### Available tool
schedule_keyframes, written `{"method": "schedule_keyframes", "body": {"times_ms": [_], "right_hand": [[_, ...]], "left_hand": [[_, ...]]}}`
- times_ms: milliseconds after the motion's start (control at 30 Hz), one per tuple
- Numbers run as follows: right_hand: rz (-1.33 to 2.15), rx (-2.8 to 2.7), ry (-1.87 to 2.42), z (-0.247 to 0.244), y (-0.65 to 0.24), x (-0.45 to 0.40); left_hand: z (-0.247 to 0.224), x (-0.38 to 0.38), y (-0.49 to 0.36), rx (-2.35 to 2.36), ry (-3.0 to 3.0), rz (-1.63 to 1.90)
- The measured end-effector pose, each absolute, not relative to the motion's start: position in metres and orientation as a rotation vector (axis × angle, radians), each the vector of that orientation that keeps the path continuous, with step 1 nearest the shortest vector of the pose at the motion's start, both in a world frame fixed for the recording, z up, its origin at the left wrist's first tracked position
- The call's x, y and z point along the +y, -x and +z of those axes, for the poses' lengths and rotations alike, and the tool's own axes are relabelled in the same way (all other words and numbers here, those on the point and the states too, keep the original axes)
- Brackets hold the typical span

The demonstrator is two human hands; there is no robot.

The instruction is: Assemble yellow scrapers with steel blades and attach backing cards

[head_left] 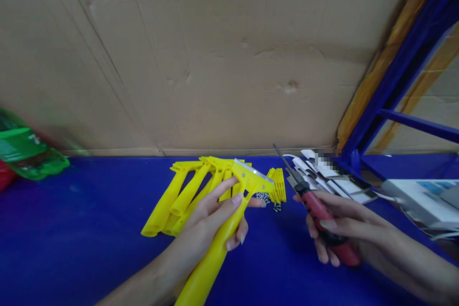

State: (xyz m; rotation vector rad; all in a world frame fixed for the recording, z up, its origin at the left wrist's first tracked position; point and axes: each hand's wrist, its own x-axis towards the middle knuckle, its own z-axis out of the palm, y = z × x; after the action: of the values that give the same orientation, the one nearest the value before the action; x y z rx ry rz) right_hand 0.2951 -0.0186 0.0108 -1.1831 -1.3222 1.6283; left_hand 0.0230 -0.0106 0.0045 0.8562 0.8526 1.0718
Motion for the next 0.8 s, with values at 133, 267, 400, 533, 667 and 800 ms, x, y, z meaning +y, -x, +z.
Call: {"method": "schedule_keyframes", "body": {"times_ms": [133, 267, 400, 533, 667, 800], "right_hand": [[1.099, -1.576, 1.385, 0.005, -0.283, -0.015], [0.628, -1.802, 1.419, 0.000, -0.280, -0.012], [0.239, -2.046, 1.515, -0.006, -0.282, -0.007], [0.137, -2.134, 1.594, -0.013, -0.278, -0.004], [0.171, -2.199, 1.640, -0.012, -0.274, -0.004], [0.167, -2.230, 1.563, 0.004, -0.284, 0.004]], "left_hand": [[0.009, -0.012, -0.021, 0.841, -0.856, 1.038], [0.015, -0.016, -0.021, 0.888, -0.822, 1.072], [0.017, -0.019, -0.023, 0.926, -0.809, 1.093], [0.015, -0.018, -0.028, 0.958, -0.805, 1.099], [0.014, -0.013, -0.035, 0.973, -0.819, 1.120], [0.020, -0.005, -0.040, 1.009, -0.915, 1.075]]}}
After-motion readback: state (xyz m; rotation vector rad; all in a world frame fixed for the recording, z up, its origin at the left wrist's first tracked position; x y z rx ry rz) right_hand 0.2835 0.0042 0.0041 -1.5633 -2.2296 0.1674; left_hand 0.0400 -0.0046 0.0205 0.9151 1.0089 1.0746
